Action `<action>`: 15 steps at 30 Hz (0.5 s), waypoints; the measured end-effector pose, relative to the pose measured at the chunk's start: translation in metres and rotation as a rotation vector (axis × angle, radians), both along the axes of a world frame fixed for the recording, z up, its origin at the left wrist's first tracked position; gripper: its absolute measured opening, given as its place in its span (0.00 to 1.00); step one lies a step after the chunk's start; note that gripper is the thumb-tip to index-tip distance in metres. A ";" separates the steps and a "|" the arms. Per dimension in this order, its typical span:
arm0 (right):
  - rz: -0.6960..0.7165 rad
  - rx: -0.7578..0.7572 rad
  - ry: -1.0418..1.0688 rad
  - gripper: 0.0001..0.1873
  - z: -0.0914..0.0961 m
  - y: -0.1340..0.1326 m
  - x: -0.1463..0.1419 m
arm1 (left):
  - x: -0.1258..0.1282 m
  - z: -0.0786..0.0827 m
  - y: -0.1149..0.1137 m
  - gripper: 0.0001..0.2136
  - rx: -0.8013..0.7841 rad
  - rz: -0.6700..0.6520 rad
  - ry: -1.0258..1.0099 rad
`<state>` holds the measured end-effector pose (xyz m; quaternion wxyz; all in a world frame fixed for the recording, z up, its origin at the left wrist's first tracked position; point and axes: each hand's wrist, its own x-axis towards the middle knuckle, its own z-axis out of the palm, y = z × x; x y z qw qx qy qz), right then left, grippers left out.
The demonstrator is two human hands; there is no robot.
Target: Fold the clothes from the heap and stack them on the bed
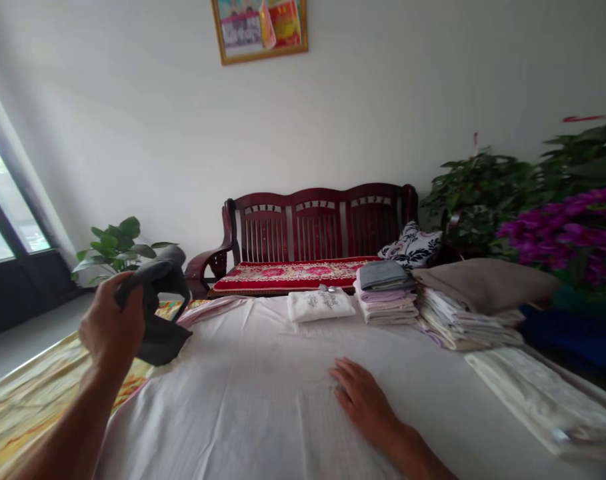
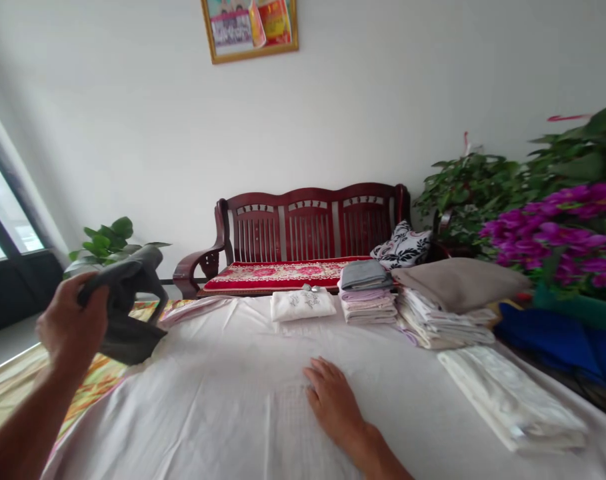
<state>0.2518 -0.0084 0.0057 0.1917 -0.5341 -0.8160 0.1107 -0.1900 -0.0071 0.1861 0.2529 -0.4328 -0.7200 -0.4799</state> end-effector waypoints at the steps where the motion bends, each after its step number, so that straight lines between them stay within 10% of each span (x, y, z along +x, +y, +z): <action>1: 0.000 -0.003 0.000 0.24 0.000 0.000 0.000 | 0.020 -0.005 -0.007 0.23 0.007 -0.092 0.012; 6: -0.028 0.008 0.068 0.25 -0.004 0.001 0.001 | 0.090 -0.056 -0.028 0.21 -0.443 -0.825 0.148; 15: -0.018 0.078 0.132 0.22 -0.011 0.004 0.003 | 0.042 -0.131 0.022 0.24 -0.696 -0.446 -0.028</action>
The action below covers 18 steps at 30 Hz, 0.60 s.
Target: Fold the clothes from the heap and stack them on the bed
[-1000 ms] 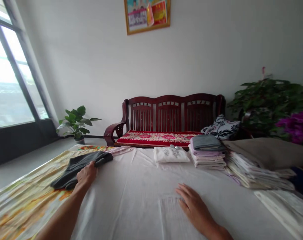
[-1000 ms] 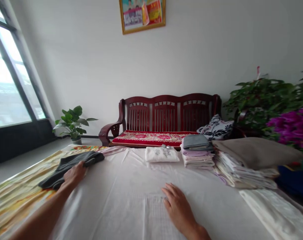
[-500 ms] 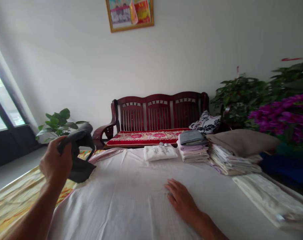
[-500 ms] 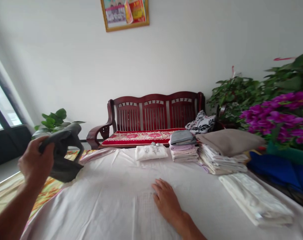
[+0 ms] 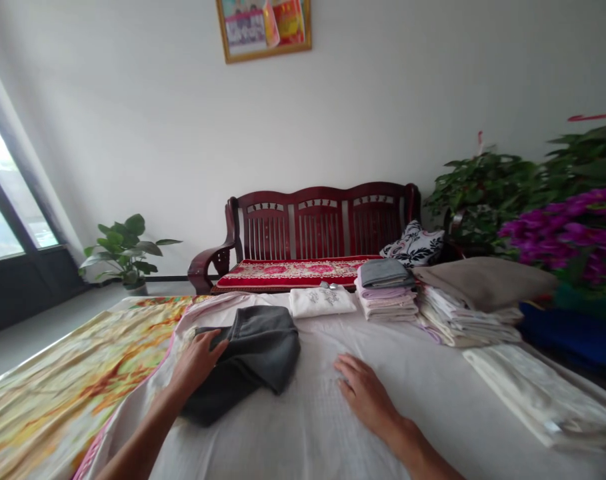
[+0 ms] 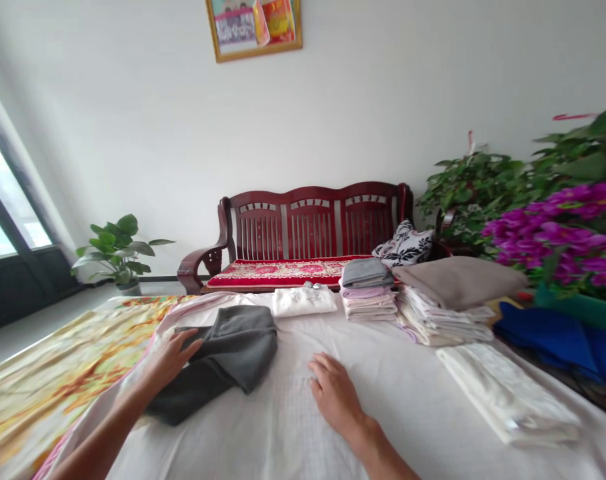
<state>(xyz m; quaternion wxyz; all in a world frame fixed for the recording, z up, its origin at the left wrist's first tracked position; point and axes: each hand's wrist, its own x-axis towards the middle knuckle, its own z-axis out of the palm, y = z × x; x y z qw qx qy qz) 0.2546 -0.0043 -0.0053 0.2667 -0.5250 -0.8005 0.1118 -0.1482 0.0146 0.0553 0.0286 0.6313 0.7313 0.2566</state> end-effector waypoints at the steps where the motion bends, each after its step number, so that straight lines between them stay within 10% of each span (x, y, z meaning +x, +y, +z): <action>1: 0.001 0.005 0.001 0.22 0.000 0.000 0.000 | -0.002 -0.005 0.001 0.25 -0.036 -0.027 -0.013; 6: 0.005 0.020 0.007 0.21 -0.002 0.001 0.000 | 0.017 -0.011 -0.010 0.30 -0.131 -0.246 0.035; 18: 0.013 0.011 0.015 0.21 -0.002 0.001 0.000 | 0.021 -0.003 0.019 0.17 -0.076 -0.206 -0.223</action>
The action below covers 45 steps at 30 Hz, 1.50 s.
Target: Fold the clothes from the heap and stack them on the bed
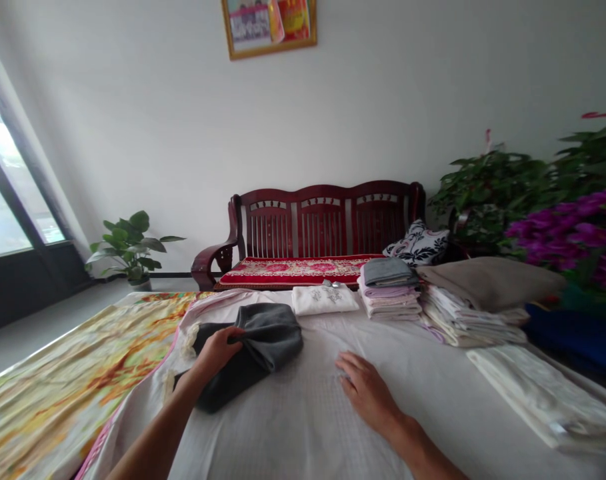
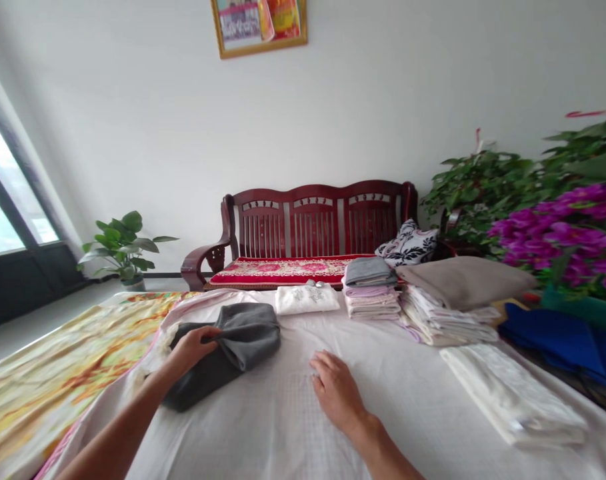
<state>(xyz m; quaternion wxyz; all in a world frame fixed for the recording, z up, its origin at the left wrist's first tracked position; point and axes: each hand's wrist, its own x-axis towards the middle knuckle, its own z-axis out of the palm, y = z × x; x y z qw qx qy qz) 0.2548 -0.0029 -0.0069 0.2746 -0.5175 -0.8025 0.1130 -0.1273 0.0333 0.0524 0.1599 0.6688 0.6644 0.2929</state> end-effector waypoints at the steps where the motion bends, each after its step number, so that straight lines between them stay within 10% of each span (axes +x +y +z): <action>1: 0.001 -0.004 0.016 0.21 0.000 0.000 0.000 | 0.005 0.006 -0.002 0.16 0.050 -0.002 -0.004; 6: -0.009 -0.048 0.268 0.20 0.001 0.003 0.004 | 0.064 0.052 -0.038 0.11 0.436 -0.046 -0.005; 10: 0.000 -0.272 0.802 0.27 0.009 0.003 0.002 | 0.133 0.070 -0.074 0.14 0.495 -0.604 -0.076; 14: 0.176 -0.428 1.155 0.32 0.019 -0.001 0.001 | 0.185 0.052 -0.086 0.20 0.241 -1.083 -0.207; 18: 0.212 -0.419 1.060 0.32 0.032 -0.007 0.013 | 0.200 0.024 -0.076 0.27 0.043 -0.998 -0.567; 24: 0.239 -0.227 0.567 0.46 0.034 -0.007 0.015 | 0.191 0.004 -0.058 0.27 0.038 -0.749 -0.948; 27: 0.104 -0.162 0.507 0.30 0.029 -0.008 0.000 | 0.185 0.004 -0.055 0.27 0.047 -0.765 -0.970; 36: -0.169 -0.389 1.373 0.21 0.078 -0.004 0.043 | 0.122 0.004 -0.063 0.11 0.089 -0.502 -0.244; 45: -0.355 -0.543 0.852 0.10 0.046 0.006 0.135 | 0.004 -0.011 -0.074 0.17 -0.201 -0.284 0.197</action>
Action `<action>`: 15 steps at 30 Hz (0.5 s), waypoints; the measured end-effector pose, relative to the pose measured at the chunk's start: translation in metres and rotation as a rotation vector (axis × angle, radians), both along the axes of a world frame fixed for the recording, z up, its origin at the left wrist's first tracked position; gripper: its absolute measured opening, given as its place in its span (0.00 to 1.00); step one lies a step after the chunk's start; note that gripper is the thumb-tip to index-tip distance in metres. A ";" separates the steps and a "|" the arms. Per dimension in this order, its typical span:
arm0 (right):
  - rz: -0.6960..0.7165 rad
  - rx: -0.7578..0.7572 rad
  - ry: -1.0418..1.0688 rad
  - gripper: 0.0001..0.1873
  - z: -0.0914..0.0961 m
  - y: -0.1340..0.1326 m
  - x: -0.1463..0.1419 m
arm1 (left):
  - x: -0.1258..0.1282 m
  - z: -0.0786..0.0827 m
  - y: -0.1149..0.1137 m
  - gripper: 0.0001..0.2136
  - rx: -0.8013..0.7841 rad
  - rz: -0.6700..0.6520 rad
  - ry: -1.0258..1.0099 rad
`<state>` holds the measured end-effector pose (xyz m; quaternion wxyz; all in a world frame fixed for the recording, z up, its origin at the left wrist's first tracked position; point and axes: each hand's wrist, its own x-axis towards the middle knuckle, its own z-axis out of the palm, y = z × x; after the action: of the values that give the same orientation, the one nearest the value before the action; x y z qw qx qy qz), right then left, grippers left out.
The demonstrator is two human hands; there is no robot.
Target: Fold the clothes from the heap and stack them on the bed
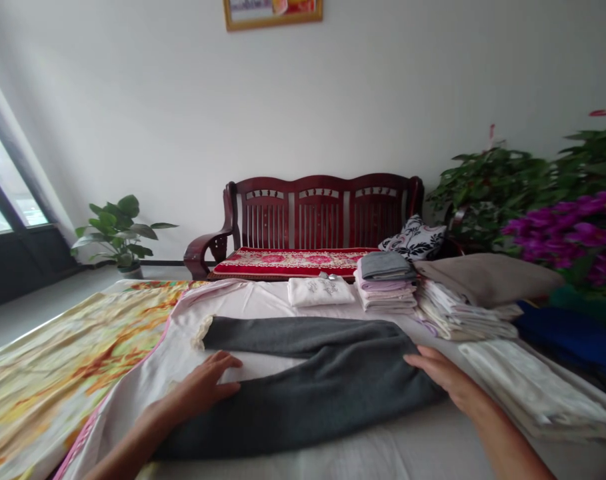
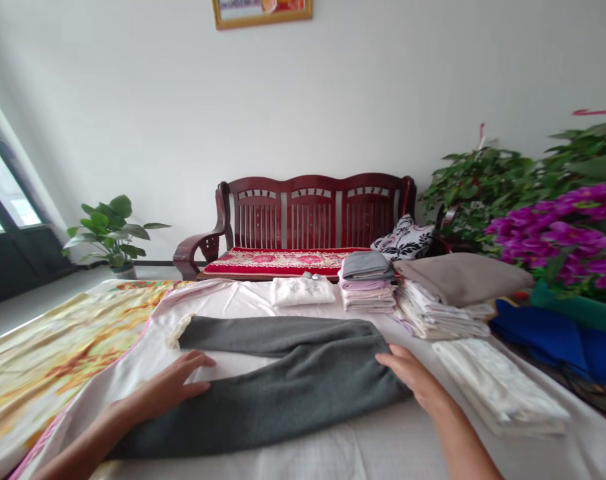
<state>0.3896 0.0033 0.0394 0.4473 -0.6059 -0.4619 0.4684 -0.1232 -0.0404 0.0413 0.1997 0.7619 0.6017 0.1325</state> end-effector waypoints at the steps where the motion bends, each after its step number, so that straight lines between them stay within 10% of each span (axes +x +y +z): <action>1: -0.002 0.023 -0.013 0.11 -0.002 0.001 0.001 | -0.010 0.001 -0.005 0.17 -0.020 0.011 0.024; 7: -0.029 0.163 -0.123 0.20 -0.011 0.014 -0.012 | -0.039 0.008 -0.026 0.07 -0.079 0.014 0.178; 15: -0.057 0.255 -0.225 0.19 -0.015 0.018 0.000 | -0.058 0.035 0.012 0.06 0.049 -0.022 0.190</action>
<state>0.3894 0.0216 0.0241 0.4792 -0.6056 -0.5475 0.3224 -0.1813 -0.0281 0.0758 0.1247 0.7822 0.6062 0.0721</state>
